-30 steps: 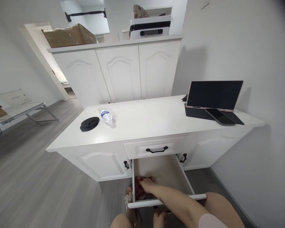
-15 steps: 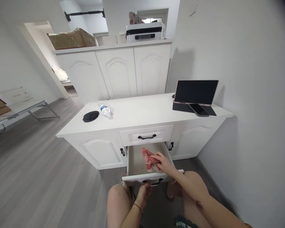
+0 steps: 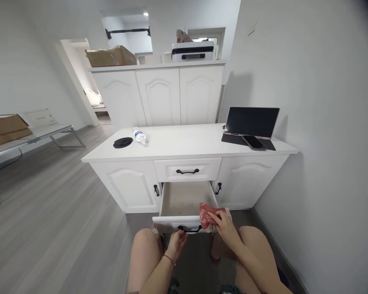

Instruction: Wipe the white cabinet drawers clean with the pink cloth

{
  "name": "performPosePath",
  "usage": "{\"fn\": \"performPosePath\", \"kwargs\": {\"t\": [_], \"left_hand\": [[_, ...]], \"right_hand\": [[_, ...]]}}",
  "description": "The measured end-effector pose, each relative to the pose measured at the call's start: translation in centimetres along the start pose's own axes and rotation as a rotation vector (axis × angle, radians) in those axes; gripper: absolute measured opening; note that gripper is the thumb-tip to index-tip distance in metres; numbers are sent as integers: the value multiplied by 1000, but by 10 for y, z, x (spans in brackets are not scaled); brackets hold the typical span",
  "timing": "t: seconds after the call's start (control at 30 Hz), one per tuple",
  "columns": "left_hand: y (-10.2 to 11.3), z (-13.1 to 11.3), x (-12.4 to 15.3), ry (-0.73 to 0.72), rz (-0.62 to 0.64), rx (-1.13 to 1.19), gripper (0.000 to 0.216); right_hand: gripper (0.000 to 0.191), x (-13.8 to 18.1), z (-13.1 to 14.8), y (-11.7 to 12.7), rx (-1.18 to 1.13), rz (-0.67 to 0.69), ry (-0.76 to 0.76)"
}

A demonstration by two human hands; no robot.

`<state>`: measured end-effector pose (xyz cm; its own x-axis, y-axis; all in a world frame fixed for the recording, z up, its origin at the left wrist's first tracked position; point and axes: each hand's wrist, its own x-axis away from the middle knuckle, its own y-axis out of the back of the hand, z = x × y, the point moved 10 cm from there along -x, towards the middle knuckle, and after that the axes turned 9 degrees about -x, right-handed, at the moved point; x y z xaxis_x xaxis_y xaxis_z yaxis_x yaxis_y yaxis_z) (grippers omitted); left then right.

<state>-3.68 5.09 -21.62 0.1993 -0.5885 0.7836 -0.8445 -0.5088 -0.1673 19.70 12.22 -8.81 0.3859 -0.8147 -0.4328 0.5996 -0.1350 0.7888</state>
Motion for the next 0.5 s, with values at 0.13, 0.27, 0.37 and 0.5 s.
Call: {"fn": "performPosePath", "kwargs": {"t": [0.13, 0.27, 0.37, 0.5], "left_hand": [[-1, 2, -1, 3, 4, 1, 17], [-2, 4, -4, 11, -1, -17, 18], [-2, 5, -4, 0, -4, -20, 19], [-2, 6, -4, -25, 0, -17, 25]], "right_hand": [[54, 10, 6, 0, -28, -23, 42], [58, 16, -7, -8, 78, 16, -27], [58, 20, -21, -15, 126, -5, -82], [57, 21, -26, -24, 118, -8, -94]]}}
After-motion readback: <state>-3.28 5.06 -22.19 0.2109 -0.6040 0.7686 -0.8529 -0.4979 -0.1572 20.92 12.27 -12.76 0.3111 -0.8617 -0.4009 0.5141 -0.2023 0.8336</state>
